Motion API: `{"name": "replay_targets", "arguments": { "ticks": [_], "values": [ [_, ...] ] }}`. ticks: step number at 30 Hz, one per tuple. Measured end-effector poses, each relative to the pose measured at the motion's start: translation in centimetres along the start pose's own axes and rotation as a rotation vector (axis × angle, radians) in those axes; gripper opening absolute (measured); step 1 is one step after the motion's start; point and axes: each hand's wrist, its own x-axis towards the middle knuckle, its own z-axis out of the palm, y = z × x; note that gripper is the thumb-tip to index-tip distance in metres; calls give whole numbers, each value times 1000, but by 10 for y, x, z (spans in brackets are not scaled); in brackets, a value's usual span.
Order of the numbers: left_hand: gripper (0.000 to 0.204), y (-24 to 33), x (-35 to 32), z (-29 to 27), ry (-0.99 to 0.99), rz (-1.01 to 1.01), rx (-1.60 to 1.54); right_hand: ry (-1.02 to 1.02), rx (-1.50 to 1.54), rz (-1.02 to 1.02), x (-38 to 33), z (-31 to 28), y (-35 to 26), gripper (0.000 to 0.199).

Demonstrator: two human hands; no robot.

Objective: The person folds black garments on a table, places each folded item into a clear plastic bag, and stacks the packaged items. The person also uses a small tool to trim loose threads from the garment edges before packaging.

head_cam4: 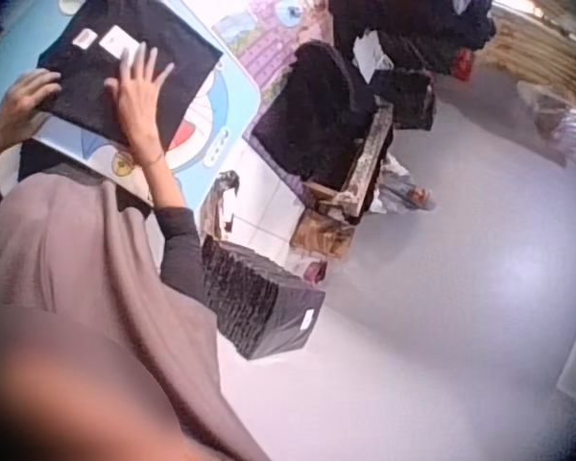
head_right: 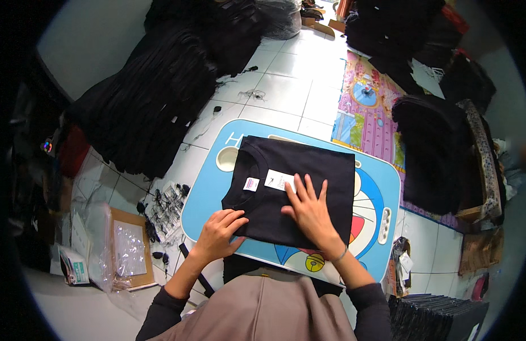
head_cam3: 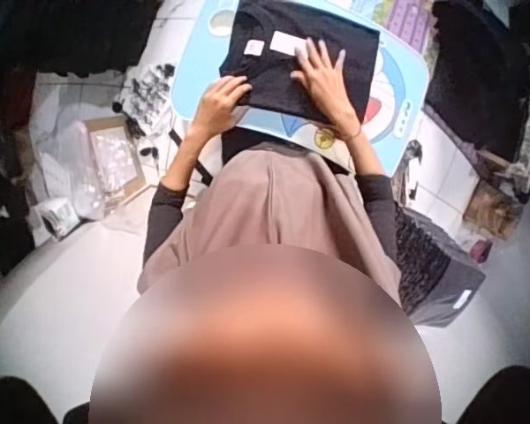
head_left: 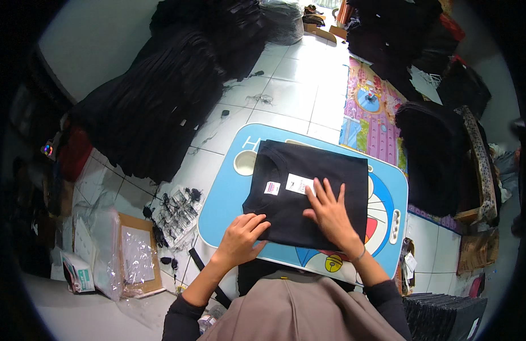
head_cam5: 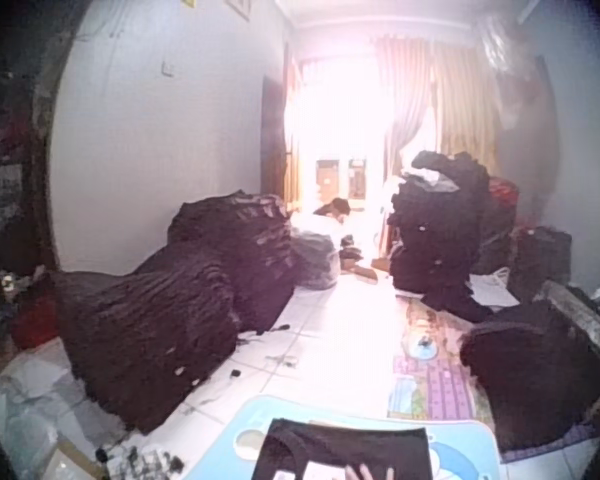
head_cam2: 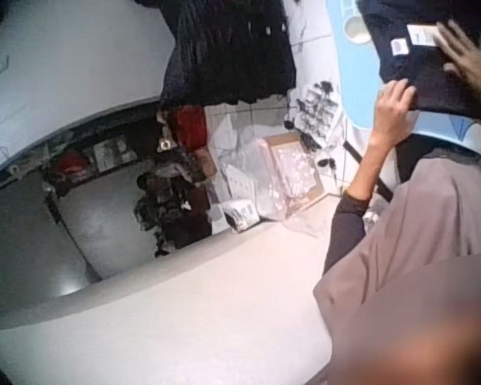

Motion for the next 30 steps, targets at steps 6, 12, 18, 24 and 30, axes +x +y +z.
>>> {"name": "replay_targets", "arguments": {
  "ticks": [6, 12, 18, 24, 30],
  "values": [
    [44, -6, 16, 10, -108, 42, 226, -120, 67, 56, -82, -15, -26, 88],
    [34, -44, 27, -30, 95, 50, -411, 282, 372, 346, -120, -46, 20, 36],
    [12, -63, 74, -19, 322, -484, -886, 495, 712, 565, -82, -66, 27, 12],
    [50, -109, 138, 39, 167, -745, -605, 174, 17, 725, -33, -14, 64, 32],
    [53, -118, 139, 50, 210, -643, -513, 95, 388, 297, 26, -9, 109, 51]
  ]
}}
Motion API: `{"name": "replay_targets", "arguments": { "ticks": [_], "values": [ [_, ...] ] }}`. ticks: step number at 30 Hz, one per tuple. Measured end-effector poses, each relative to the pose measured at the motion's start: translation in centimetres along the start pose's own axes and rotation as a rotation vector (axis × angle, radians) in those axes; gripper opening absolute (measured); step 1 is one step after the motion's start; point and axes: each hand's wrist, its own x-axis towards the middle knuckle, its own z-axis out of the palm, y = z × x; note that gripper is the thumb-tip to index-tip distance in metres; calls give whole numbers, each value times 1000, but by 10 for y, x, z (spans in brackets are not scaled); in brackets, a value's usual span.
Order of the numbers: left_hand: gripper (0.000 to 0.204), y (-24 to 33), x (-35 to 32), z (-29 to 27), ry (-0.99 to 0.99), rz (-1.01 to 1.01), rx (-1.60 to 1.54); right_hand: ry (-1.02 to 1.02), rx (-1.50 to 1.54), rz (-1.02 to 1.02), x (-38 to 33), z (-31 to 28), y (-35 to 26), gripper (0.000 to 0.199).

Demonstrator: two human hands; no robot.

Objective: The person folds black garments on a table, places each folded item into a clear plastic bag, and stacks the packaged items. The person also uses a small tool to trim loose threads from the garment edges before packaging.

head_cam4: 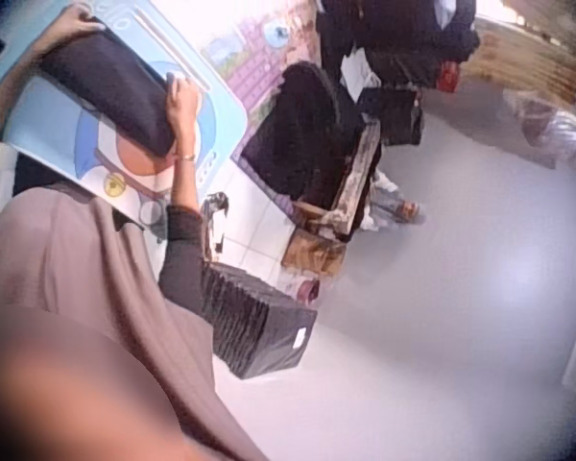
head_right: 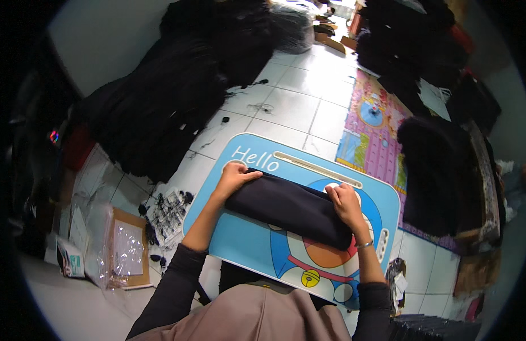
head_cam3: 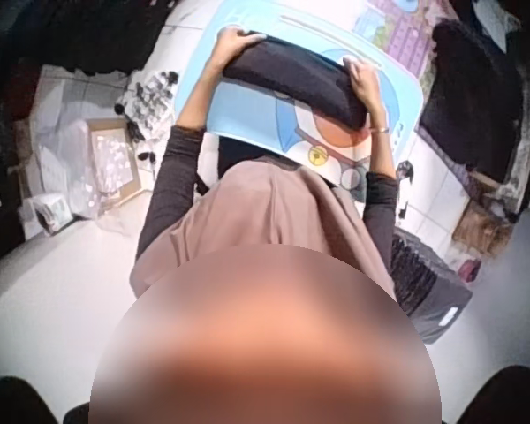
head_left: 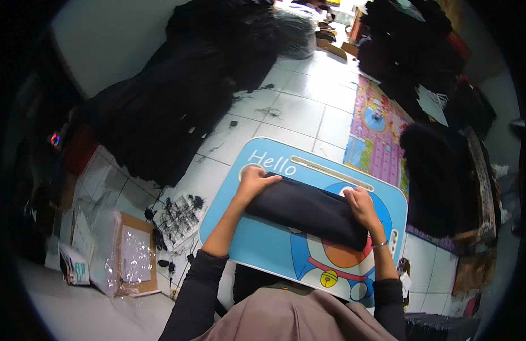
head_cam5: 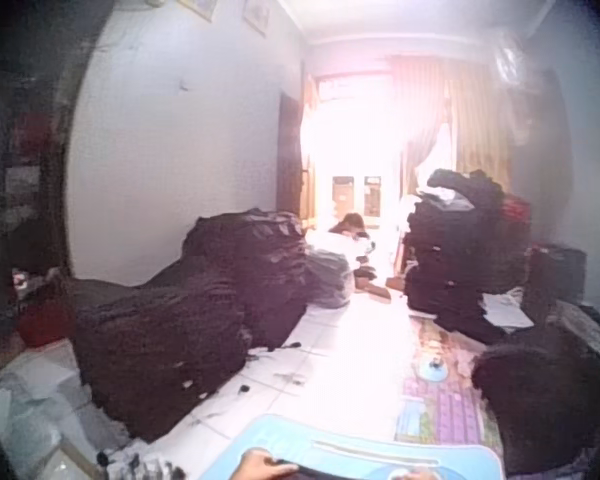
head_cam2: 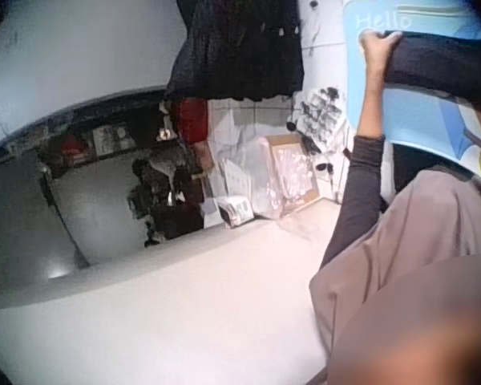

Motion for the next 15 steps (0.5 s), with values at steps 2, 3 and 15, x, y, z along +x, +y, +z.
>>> {"name": "replay_targets", "arguments": {
  "ticks": [2, 3, 15],
  "values": [
    [50, 4, -2, 0, -5, -8, -17, -243, 195, 69, 28, 10, -8, 69],
    [48, 7, -4, 0, -11, -17, -21, -273, 140, 14, 33, 18, -15, 67],
    [29, -91, -156, -265, 1125, -10, 647, 236, -289, 181, 12, 32, 4, 50]
  ]
}}
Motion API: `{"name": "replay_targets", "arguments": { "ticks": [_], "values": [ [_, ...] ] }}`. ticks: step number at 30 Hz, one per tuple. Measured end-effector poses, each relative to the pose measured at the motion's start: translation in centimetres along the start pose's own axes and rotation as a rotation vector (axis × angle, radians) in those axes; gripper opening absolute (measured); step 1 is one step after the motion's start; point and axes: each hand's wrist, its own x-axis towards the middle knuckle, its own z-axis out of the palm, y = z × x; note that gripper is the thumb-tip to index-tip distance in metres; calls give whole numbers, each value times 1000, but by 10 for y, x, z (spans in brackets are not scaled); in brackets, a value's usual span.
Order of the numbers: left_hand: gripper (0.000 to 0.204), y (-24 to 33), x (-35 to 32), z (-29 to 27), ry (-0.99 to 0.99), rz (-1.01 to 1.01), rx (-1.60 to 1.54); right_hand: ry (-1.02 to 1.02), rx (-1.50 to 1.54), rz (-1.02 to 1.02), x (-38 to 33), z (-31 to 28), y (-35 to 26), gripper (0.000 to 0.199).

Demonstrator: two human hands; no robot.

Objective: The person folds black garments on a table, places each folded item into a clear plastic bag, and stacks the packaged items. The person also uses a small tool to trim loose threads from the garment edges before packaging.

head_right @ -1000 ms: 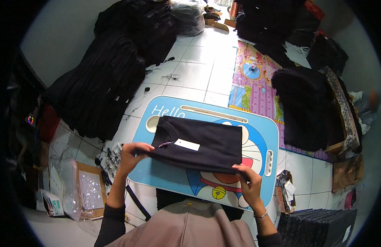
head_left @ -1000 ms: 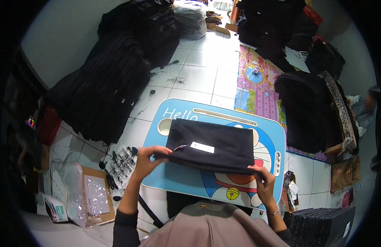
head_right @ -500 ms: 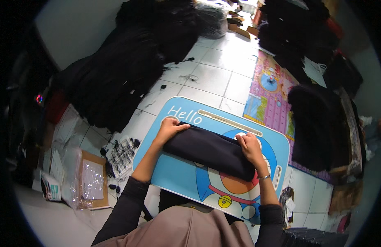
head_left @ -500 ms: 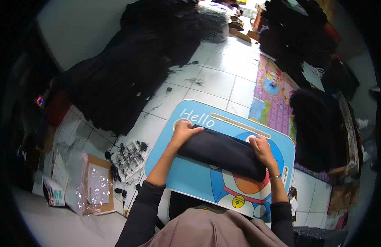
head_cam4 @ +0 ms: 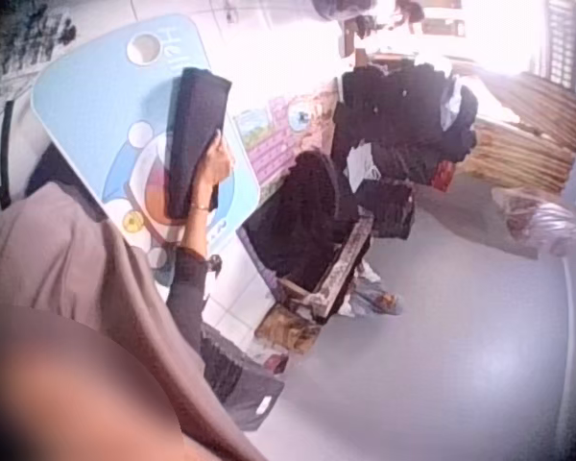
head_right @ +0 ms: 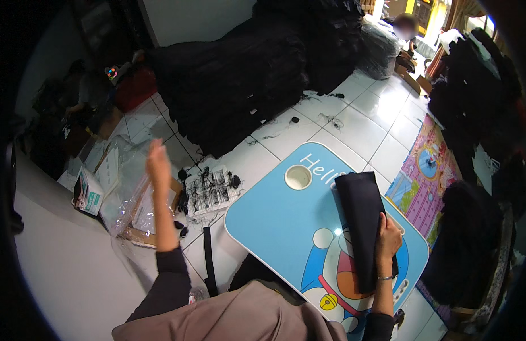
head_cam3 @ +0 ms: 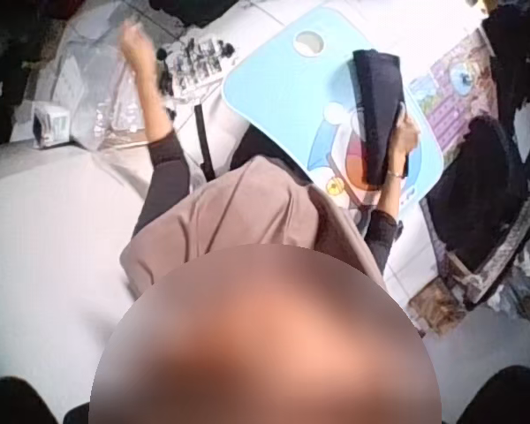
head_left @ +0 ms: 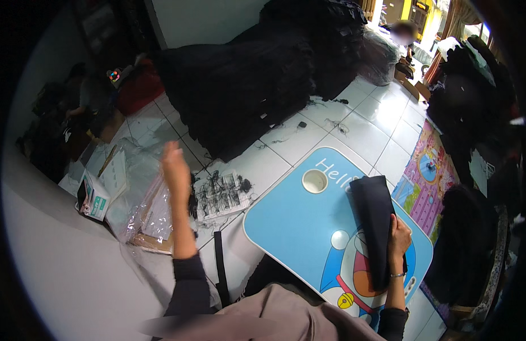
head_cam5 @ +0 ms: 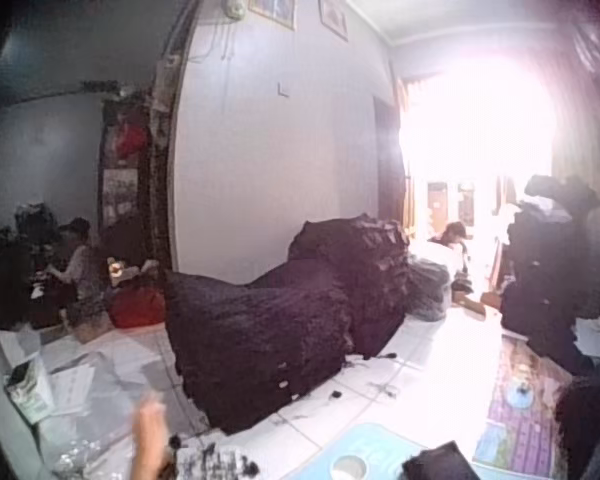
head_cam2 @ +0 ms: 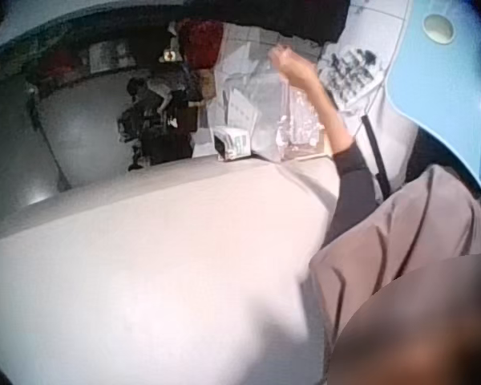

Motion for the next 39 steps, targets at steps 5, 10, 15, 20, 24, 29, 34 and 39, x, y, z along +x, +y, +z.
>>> {"name": "replay_targets", "arguments": {
  "ticks": [5, 10, 15, 20, 24, 29, 34, 39],
  "values": [
    [48, -168, -7, -49, 13, -184, 396, -34, -13, 73, -19, -4, 15, 52],
    [40, -229, -20, -49, -20, -349, 121, -4, -8, 97, -27, -5, 15, 51],
    [31, -204, -3, -50, -1, -340, 91, -29, 17, 136, -26, -5, 15, 52],
    [25, -165, 2, -56, -79, -382, 173, -25, 39, 121, -28, -4, 15, 51],
    [25, -178, 6, -55, -28, -311, 177, -21, 45, 122, -27, -3, 17, 51],
    [24, -240, 20, -47, -182, -451, 195, -47, 10, 144, -27, -3, 18, 48],
    [27, -246, 57, -66, -297, -234, 253, -1, 46, 103, -29, -10, 13, 45],
    [27, -92, 35, -76, -531, -336, -585, -44, 16, 164, -27, -15, 7, 52]
  ]
}}
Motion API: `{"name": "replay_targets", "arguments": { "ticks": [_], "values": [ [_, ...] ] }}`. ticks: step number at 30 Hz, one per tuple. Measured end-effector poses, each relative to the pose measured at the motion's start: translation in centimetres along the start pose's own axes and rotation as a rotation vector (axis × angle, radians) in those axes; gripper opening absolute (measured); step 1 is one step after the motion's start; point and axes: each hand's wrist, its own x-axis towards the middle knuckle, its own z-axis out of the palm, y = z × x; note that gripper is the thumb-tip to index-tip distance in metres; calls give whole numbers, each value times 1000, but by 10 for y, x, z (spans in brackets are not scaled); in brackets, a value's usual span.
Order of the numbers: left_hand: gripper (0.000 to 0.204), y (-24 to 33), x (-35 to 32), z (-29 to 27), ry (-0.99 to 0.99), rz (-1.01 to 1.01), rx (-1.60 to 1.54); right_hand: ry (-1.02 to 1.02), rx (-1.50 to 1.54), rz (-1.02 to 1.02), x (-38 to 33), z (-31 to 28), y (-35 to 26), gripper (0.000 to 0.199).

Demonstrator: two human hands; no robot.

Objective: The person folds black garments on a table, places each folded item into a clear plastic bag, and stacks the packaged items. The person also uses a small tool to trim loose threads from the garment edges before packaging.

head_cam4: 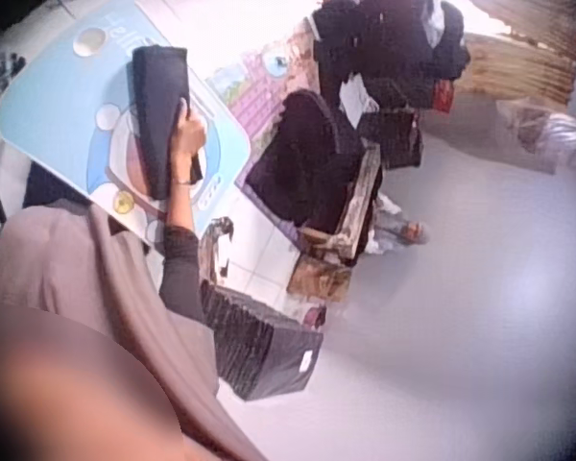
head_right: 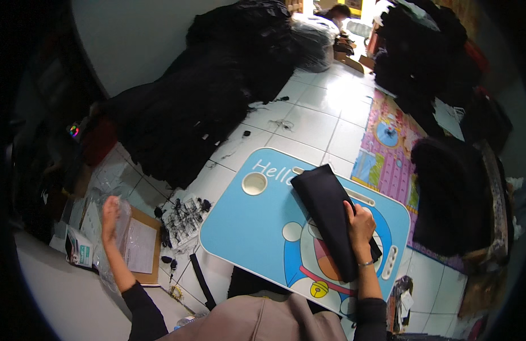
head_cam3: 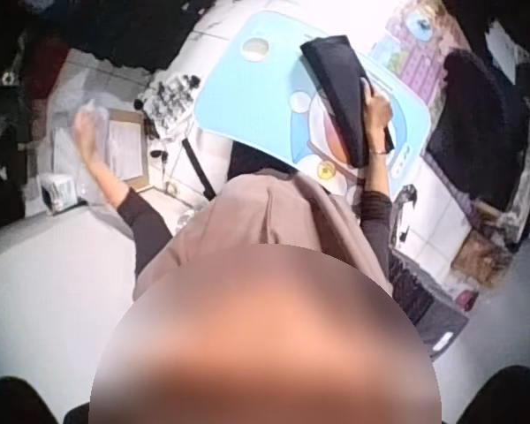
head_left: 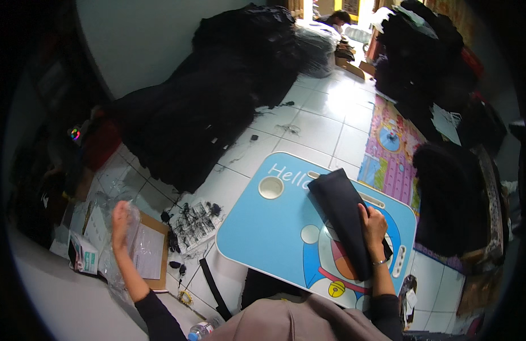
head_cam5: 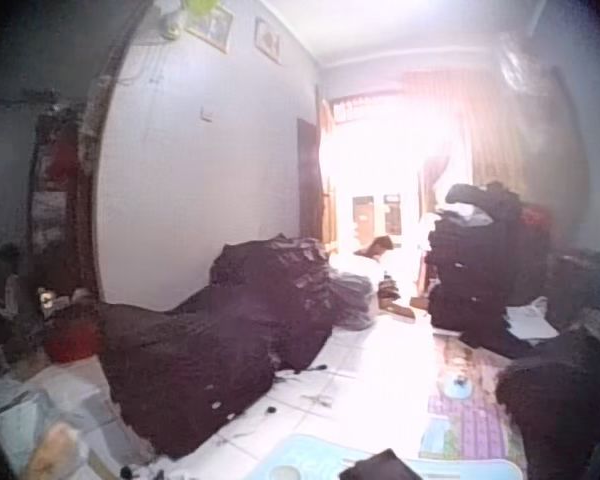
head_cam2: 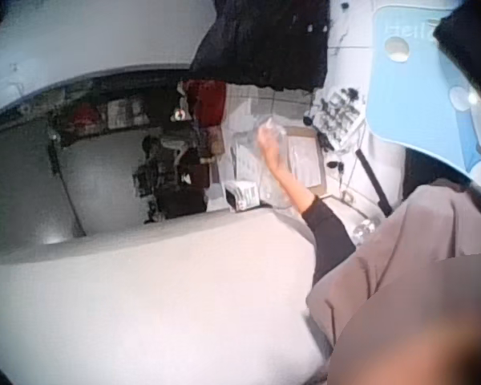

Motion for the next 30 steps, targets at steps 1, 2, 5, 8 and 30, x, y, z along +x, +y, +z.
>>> {"name": "replay_targets", "arguments": {
  "ticks": [1, 2, 5, 8, 30],
  "values": [
    [25, 21, -13, 45, -81, -40, -57, -3, 1, -3, -1, -1, 0, 53],
    [28, 42, -22, 92, -229, -64, 66, 16, 0, -23, -2, -2, 0, 54],
    [27, 87, -57, 253, -461, 492, 148, 13, 8, 22, -10, -9, 7, 55],
    [23, 116, -108, 363, -743, 333, -60, 40, -20, 116, -25, -23, 22, 57],
    [46, 82, -189, 257, -1233, 869, 367, -47, 358, 104, -71, -119, 20, 40]
  ]
}}
